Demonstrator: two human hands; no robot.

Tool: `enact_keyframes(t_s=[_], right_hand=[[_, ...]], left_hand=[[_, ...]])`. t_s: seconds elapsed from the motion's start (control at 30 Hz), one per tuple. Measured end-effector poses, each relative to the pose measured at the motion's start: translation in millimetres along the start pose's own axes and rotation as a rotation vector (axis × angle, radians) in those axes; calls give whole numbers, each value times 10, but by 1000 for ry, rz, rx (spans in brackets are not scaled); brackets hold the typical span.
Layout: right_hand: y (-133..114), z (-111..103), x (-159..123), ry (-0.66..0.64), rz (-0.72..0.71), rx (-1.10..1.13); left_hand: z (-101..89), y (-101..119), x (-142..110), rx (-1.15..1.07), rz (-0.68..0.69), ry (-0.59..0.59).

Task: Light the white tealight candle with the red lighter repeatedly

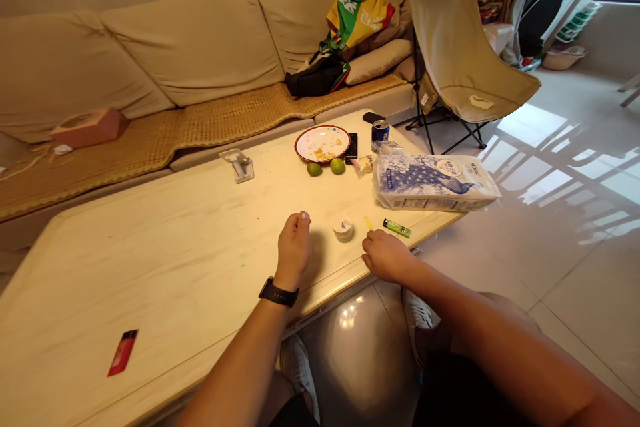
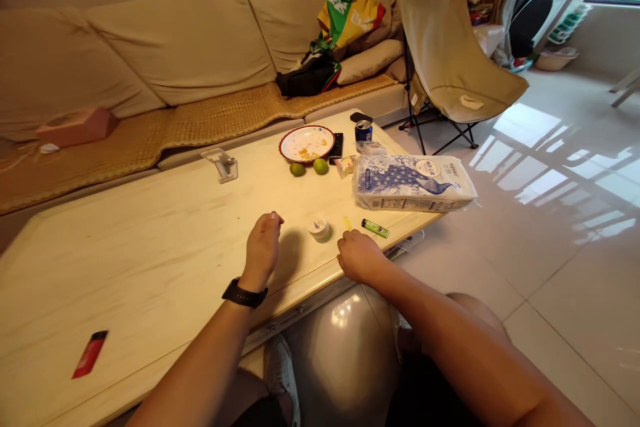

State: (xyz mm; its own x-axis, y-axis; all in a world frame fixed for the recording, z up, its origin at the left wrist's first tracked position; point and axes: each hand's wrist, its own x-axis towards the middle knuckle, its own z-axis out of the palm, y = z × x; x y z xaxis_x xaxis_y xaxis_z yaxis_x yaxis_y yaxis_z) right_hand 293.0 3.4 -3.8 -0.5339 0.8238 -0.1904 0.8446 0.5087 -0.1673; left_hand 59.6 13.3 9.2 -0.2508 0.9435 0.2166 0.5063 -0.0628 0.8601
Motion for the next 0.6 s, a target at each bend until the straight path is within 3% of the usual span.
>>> enact_keyframes(t_s=[0.27, 0.6], right_hand=[[-9, -10, 3, 4, -11, -5], [-3, -14, 1, 13, -22, -4]], left_hand=[[83, 94, -95, 496, 321, -168], [188, 110, -90, 608, 429, -228]])
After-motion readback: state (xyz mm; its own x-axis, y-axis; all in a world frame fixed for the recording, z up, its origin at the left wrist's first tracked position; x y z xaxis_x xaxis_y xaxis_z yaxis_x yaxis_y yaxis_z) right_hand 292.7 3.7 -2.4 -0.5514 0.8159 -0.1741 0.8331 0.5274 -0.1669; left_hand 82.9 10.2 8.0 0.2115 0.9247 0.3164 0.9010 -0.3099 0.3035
